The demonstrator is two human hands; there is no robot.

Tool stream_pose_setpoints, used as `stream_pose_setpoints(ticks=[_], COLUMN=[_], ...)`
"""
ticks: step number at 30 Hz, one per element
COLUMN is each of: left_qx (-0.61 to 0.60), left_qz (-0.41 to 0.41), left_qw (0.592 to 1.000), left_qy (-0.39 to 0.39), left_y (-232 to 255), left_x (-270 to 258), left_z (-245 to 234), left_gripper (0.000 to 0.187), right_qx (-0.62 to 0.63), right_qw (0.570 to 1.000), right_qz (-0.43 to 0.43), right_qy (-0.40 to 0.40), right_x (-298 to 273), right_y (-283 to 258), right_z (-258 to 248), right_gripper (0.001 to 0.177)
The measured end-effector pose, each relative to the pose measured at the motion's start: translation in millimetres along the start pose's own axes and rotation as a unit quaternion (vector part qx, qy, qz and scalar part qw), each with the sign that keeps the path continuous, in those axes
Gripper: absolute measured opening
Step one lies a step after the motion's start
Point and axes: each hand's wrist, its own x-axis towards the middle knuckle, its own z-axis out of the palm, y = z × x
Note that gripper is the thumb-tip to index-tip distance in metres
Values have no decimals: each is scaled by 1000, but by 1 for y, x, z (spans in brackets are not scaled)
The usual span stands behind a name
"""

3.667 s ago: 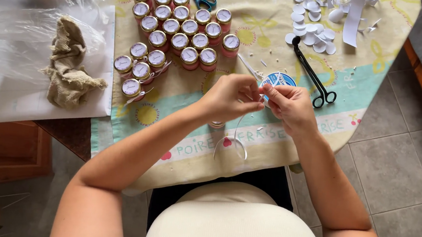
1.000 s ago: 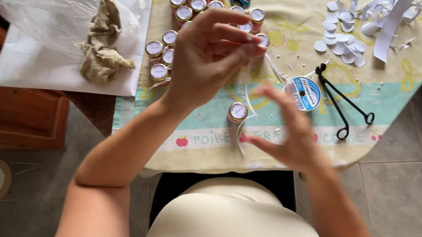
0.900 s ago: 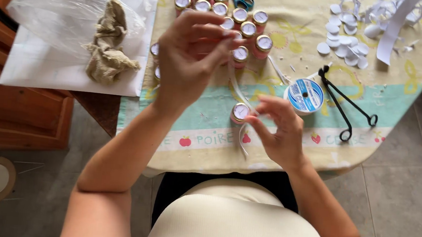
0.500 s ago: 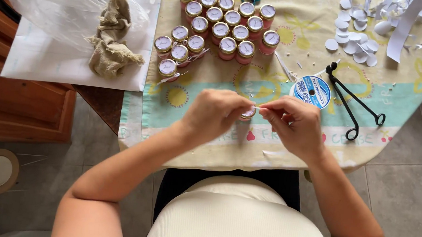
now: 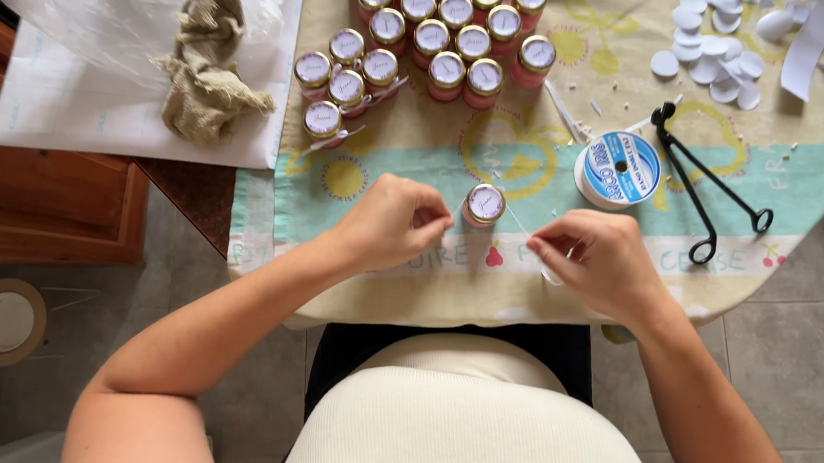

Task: Tie decorative strings around the necks of small jars and trim the ends with scissors

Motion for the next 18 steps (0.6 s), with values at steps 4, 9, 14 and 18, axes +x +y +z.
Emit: stream_pose_setpoints(ticks=[4,9,14,18], left_qx=[-250,-487,-533,-487], left_qz=[-144,-217,-199,-178], left_qw=[954,845,822,854], left_qy=[-83,-46,-1,31], left_y=[25,28,31,36], left_x=[-21,-33,-44,-48], left_z=[15,47,66,68], left_gripper=[11,13,19,19], right_qx=[-18,78,123,50], right_qw=[1000,996,990,998], right_qz=[-1,47,66,23], right_qy=[-12,-16,-24,29], right_x=[-2,1,-1,-2], right_y=[-10,-3,-14,-23], right_z=[19,45,44,37], right_gripper=[5,6,12,12])
